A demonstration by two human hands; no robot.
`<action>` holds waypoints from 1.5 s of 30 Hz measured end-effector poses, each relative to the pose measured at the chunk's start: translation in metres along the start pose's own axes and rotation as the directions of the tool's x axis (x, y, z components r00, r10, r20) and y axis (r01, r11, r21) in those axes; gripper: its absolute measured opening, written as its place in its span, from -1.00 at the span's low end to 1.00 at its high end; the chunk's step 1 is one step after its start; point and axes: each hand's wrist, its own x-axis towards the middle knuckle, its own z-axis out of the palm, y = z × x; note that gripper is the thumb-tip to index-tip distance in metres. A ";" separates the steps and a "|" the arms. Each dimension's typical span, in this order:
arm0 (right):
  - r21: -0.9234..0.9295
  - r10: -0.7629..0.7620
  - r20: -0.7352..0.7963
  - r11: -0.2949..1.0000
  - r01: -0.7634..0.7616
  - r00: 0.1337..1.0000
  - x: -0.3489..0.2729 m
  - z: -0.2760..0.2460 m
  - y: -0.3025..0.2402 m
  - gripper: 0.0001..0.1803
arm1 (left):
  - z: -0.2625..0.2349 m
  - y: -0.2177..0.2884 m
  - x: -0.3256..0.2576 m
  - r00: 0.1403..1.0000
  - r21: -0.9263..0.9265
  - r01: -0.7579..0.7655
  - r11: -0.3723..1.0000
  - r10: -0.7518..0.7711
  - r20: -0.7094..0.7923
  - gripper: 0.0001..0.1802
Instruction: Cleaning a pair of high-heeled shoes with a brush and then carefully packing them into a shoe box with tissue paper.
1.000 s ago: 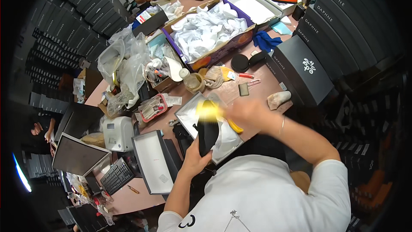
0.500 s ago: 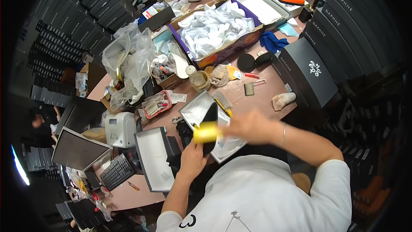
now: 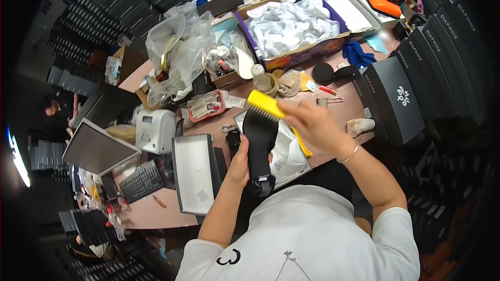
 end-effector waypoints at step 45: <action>0.184 0.134 0.065 0.972 -0.143 0.989 -0.076 0.013 -0.059 -0.57 | -0.028 0.022 0.051 0.925 -0.782 -0.220 0.583 0.379 0.022 -0.30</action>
